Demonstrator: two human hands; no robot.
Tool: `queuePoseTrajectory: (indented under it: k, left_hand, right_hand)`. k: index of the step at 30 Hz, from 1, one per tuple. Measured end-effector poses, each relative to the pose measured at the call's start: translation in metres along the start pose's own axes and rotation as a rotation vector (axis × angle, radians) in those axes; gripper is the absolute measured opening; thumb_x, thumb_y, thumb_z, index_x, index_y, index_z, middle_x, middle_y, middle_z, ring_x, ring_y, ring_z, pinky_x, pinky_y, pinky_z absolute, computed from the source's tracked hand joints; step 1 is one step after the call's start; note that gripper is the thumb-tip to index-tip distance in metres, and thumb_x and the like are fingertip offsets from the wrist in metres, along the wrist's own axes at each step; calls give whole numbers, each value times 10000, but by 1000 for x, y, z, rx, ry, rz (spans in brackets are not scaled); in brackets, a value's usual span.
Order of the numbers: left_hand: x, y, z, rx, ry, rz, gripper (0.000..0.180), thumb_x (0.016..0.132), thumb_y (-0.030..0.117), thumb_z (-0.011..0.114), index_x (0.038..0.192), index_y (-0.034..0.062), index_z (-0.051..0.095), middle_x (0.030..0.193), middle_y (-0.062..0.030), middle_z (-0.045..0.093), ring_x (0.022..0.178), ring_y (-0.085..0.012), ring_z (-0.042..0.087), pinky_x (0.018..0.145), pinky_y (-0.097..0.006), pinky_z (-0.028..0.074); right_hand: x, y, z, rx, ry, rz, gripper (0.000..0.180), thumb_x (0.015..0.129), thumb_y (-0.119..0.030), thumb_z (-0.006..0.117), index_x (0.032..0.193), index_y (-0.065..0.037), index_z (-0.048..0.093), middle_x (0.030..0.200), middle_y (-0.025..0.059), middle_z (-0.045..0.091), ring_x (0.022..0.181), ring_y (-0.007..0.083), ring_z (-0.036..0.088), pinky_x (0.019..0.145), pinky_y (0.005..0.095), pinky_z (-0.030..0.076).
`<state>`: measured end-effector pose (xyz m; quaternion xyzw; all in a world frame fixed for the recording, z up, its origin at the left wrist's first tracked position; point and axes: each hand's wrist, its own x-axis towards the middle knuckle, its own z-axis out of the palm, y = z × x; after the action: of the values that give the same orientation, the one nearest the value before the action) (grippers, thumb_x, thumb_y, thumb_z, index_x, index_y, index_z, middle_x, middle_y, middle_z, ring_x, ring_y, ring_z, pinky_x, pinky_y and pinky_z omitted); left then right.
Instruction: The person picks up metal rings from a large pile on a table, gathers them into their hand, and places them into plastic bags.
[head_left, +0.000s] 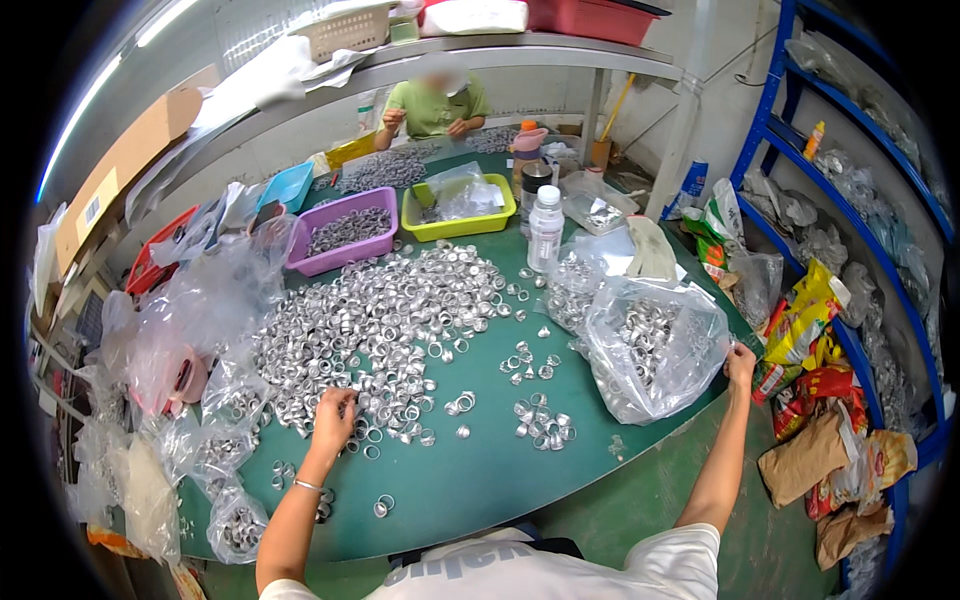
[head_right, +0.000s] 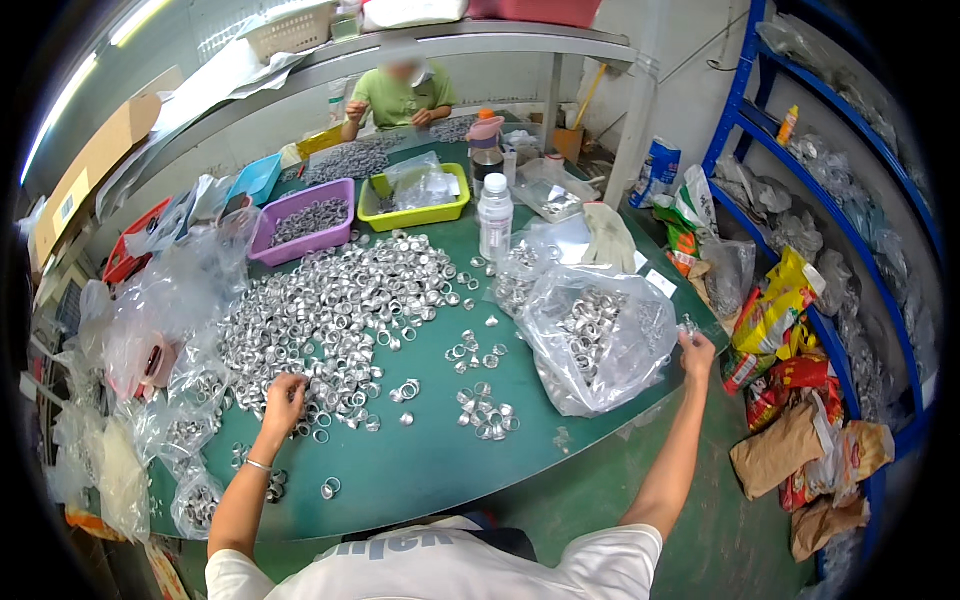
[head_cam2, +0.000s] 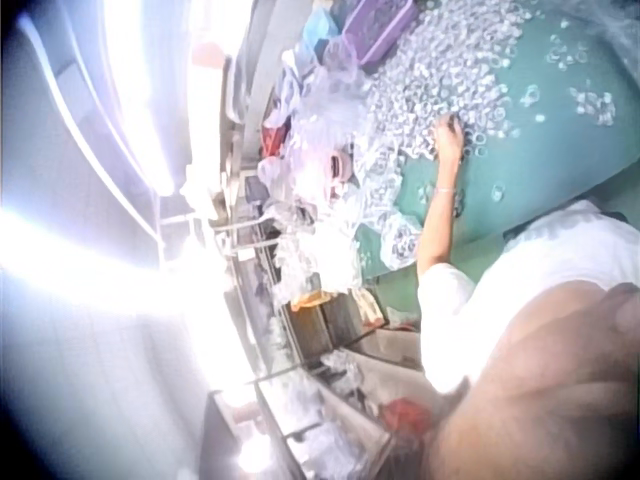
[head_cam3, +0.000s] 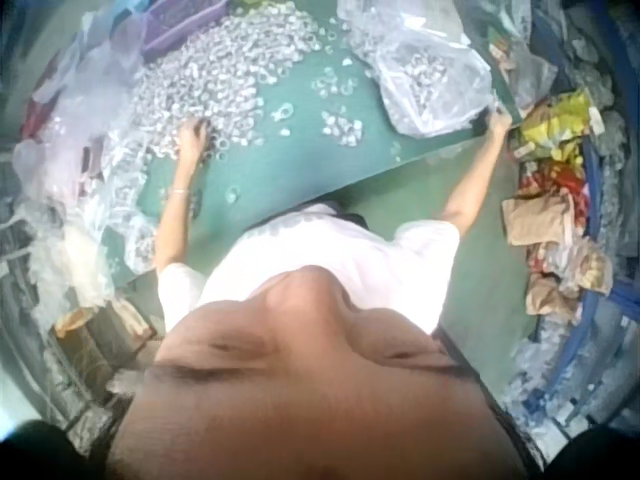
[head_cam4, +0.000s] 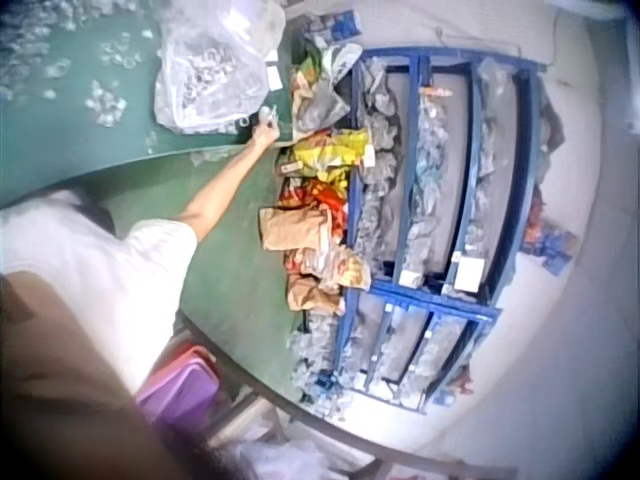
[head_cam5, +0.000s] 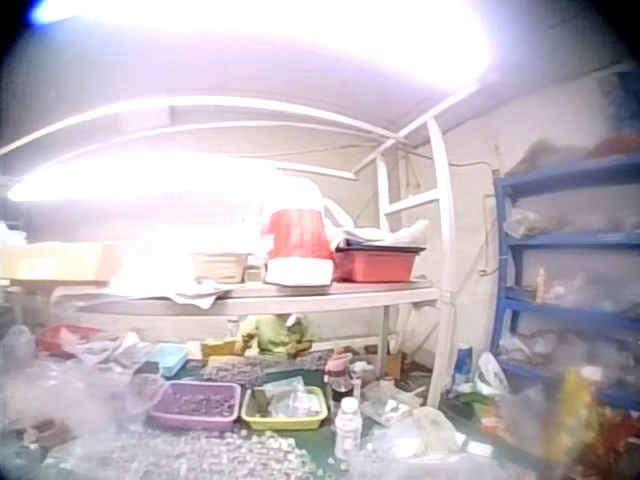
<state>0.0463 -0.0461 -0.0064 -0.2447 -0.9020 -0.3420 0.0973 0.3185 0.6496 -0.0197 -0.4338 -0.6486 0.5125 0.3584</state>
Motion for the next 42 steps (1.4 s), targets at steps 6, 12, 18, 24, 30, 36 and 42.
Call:
queuePoseTrajectory:
  k: [6, 12, 18, 24, 30, 36, 42]
  left_hand:
    - [0, 1, 4, -43, 8, -3, 156, 788, -17, 588, 934, 7, 639, 818, -119, 584, 685, -219, 578, 624, -315, 470]
    - [-2, -3, 4, -58, 2, 2, 162, 796, -25, 571, 941, -1, 639, 828, -131, 579, 687, -221, 581, 621, -309, 469]
    - [-3, -1, 2, -69, -36, -64, 169, 800, -7, 578, 957, -5, 640, 878, -160, 590, 730, -267, 588, 676, -342, 482]
    - [-4, -5, 5, -77, -17, -46, 161, 802, -10, 573, 948, -5, 639, 872, -161, 591, 724, -270, 591, 670, -344, 485]
    - [-3, -2, 6, -74, -7, -40, 152, 794, -15, 585, 936, 1, 636, 853, -145, 587, 706, -249, 587, 651, -329, 480]
    - [-7, 0, 4, -62, -10, -2, 162, 793, -17, 591, 949, 4, 632, 847, -134, 587, 700, -228, 588, 640, -311, 480]
    - [-6, 12, 0, -60, -24, -21, 136, 812, 7, 566, 928, -14, 634, 851, -158, 582, 730, -278, 582, 689, -352, 474]
  right_hand:
    - [-7, -23, -1, 185, 62, 24, 254, 818, -256, 703, 904, -28, 631, 600, -36, 486, 410, 50, 398, 356, 191, 265]
    - [-22, -48, 1, 390, 34, 28, 219, 857, -273, 661, 874, -65, 597, 650, -42, 502, 445, 36, 356, 392, 178, 244]
    - [-38, -75, 5, 589, 24, 16, 229, 862, -268, 656, 942, -73, 567, 694, -36, 527, 479, 40, 374, 414, 180, 260]
    - [-69, -116, 13, 660, 30, -126, 232, 875, -252, 642, 973, -64, 548, 652, -35, 485, 478, 43, 381, 408, 185, 274]
    - [-115, -160, 23, 642, -69, -331, 169, 904, -214, 601, 957, -65, 543, 628, -39, 452, 478, 39, 387, 405, 185, 268]
    - [-178, -184, 55, 549, -315, -341, 185, 892, -103, 579, 1048, -5, 578, 648, -53, 484, 474, 9, 355, 404, 165, 258]
    - [-232, -181, 102, 453, -676, -95, 225, 866, -151, 630, 1012, 11, 575, 612, -30, 496, 449, 36, 381, 398, 181, 278]
